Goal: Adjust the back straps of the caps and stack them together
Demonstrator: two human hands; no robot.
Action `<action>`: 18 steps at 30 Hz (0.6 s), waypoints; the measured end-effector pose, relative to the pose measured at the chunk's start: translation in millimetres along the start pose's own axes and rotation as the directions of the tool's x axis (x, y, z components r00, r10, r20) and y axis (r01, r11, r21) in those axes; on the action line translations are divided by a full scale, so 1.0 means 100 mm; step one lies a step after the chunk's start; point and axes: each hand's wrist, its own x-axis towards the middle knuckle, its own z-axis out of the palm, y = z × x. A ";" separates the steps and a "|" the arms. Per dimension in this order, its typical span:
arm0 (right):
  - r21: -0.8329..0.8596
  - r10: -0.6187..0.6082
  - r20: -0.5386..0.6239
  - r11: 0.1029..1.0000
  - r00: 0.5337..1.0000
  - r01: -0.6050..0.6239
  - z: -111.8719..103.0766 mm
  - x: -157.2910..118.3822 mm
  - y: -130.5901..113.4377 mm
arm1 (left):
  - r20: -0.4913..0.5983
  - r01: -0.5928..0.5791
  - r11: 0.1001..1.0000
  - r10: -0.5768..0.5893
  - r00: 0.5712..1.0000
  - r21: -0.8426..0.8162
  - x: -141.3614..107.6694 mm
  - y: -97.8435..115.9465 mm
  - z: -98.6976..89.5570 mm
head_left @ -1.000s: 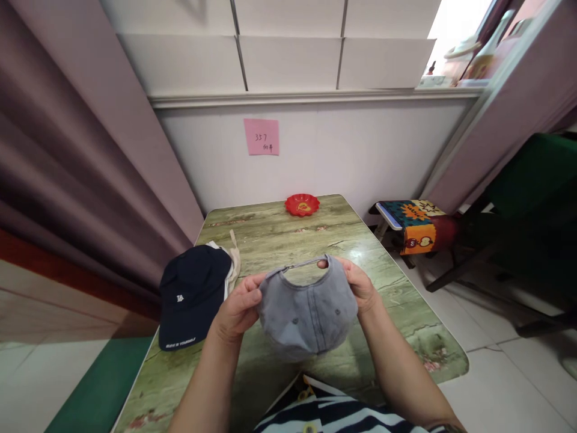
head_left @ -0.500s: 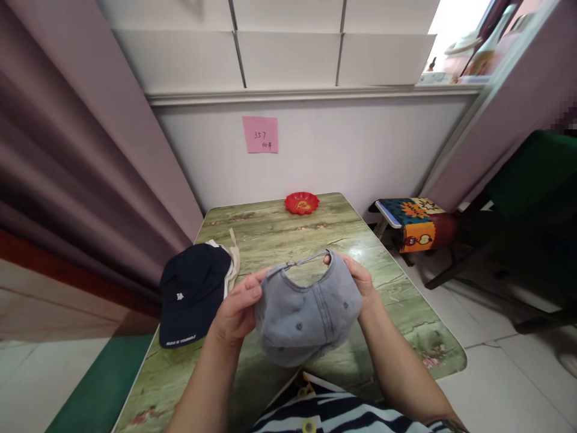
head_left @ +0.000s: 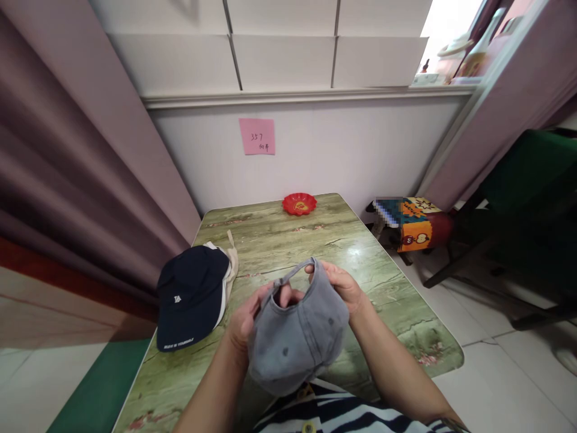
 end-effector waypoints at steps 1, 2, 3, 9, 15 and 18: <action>-0.009 0.000 0.006 1.000 1.000 0.000 0.00 0.00 0.01 | 0.036 0.045 0.999 -0.044 0.998 -0.022 0.01 0.01 0.03; -0.024 0.003 0.011 1.000 1.000 -0.002 -0.01 0.00 0.01 | 0.073 0.088 0.995 -0.085 0.994 -0.045 0.01 0.03 0.07; -0.043 0.006 0.014 0.999 1.000 -0.005 -0.02 0.01 0.01 | 0.101 0.118 0.991 -0.112 0.989 -0.063 0.02 0.04 0.10; -0.134 0.021 0.036 0.991 0.999 -0.016 -0.16 -0.02 -0.04 | 0.089 0.073 0.996 -0.068 0.994 -0.051 0.00 0.12 0.25; -0.289 0.152 0.082 0.950 0.985 -0.123 -0.76 -0.11 0.23 | -0.165 -0.262 0.962 0.246 0.955 -0.080 0.08 0.27 0.35; -0.205 0.176 0.047 0.965 0.983 -0.163 -1.02 -0.22 0.52 | -0.349 -0.387 0.917 0.331 0.877 -0.101 0.16 0.35 0.29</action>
